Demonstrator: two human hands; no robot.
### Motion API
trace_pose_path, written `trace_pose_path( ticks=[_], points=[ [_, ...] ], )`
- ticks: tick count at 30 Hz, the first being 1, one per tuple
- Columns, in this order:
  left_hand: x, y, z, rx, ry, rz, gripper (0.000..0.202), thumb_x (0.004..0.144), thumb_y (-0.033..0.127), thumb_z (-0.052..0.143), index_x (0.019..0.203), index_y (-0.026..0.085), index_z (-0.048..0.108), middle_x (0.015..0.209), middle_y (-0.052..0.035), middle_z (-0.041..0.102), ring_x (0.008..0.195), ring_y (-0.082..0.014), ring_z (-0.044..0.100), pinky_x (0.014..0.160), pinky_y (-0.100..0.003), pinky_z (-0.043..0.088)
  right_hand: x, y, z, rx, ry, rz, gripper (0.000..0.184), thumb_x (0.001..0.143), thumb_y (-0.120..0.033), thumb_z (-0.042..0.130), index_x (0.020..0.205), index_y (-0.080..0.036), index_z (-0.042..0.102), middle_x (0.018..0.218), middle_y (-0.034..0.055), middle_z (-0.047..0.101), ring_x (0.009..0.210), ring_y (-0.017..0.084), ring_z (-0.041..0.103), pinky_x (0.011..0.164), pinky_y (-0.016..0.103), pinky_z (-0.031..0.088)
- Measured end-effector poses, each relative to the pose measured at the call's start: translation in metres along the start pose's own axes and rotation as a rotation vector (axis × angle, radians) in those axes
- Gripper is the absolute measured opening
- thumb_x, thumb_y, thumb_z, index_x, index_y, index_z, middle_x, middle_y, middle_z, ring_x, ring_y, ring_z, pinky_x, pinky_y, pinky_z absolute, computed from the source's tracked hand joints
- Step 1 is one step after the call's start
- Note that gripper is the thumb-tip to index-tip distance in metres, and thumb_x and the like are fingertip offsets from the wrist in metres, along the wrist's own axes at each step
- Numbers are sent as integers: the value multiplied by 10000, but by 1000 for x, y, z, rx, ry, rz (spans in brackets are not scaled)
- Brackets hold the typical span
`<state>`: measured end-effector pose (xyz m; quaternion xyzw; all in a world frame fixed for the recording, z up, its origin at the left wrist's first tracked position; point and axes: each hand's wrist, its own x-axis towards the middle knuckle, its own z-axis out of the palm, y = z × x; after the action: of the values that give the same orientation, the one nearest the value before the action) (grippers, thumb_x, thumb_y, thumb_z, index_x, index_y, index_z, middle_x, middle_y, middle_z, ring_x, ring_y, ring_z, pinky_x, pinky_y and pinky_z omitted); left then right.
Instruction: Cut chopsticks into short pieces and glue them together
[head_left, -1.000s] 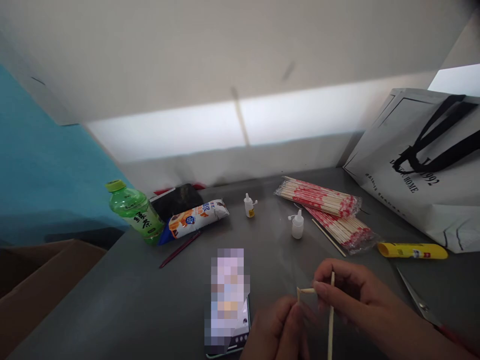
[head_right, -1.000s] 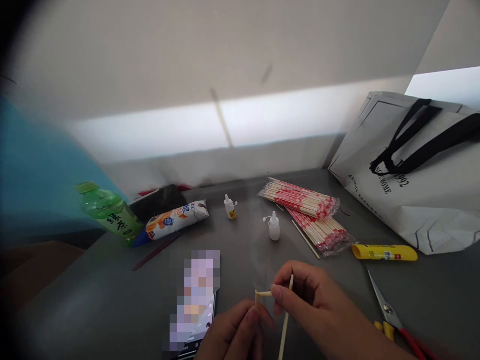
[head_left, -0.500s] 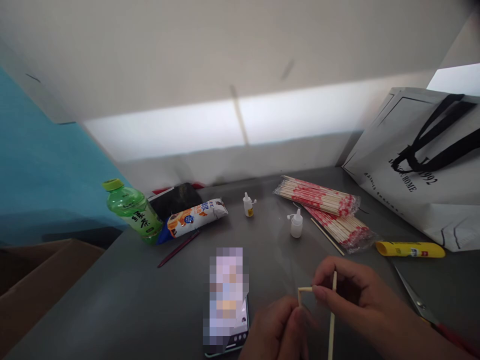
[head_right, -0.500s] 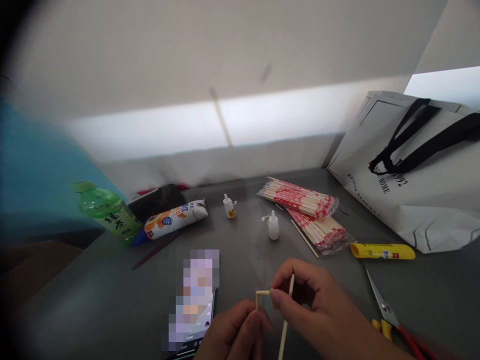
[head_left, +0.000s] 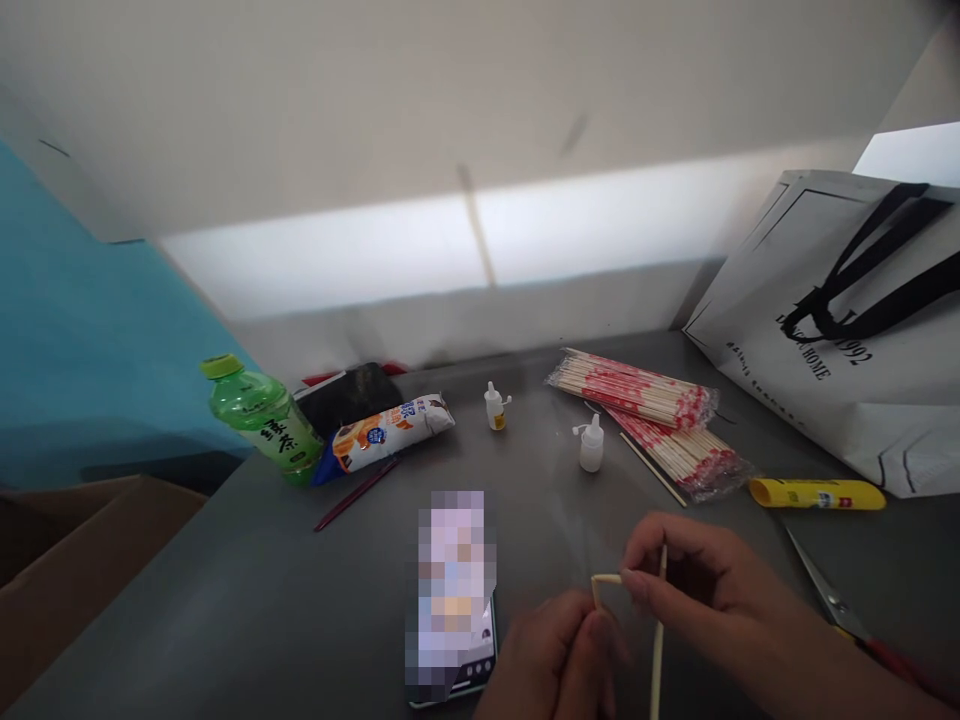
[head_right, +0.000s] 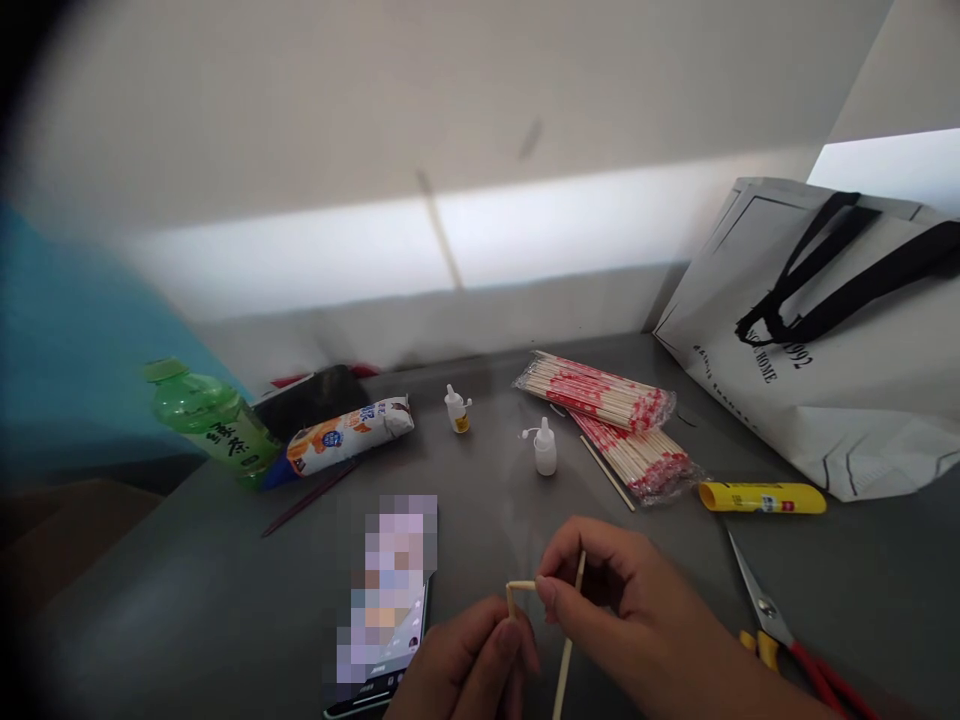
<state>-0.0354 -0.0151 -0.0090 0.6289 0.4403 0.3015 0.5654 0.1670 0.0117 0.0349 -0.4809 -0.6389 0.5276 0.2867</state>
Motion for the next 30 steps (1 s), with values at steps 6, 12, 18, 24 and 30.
trace_pose_path(
  ticks=[6, 12, 18, 24, 30],
  points=[
    [0, -1, 0, 81, -3, 42, 656, 972, 775, 266, 745, 218, 525, 591, 3, 530, 551, -146, 475, 643, -275, 400, -1, -8, -3, -44, -30, 1, 197, 962, -388, 622, 830, -243, 647, 730, -35, 564, 684, 163, 476, 627, 294, 395],
    [0, 0, -2, 85, -27, 75, 622, 1003, 728, 256, 748, 220, 510, 605, 2, 537, 567, -150, 505, 671, -277, 411, 0, -8, -5, -22, -43, -24, 200, 982, -380, 616, 842, -242, 655, 739, -42, 576, 681, 151, 478, 622, 284, 391],
    [0, -2, -1, 62, -32, 83, 613, 1006, 721, 272, 777, 214, 530, 591, 17, 520, 536, -131, 471, 608, -252, 388, 1, 1, -4, -27, -88, -60, 191, 981, -415, 646, 896, -250, 691, 766, -39, 624, 704, 151, 536, 629, 275, 403],
    [-2, -4, -1, 38, -22, 84, 600, 1017, 700, 281, 788, 210, 540, 599, 18, 507, 556, -135, 489, 604, -247, 390, 0, -6, -4, -64, -56, -41, 194, 990, -382, 620, 877, -239, 686, 749, -36, 607, 696, 154, 513, 637, 281, 409],
    [-3, 0, -1, 40, -25, 62, 612, 1007, 716, 284, 786, 210, 547, 618, 7, 523, 572, -142, 491, 596, -252, 386, 0, -4, -4, -64, -63, -40, 208, 993, -399, 609, 863, -245, 662, 736, -40, 597, 679, 152, 490, 608, 275, 389]
  ],
)
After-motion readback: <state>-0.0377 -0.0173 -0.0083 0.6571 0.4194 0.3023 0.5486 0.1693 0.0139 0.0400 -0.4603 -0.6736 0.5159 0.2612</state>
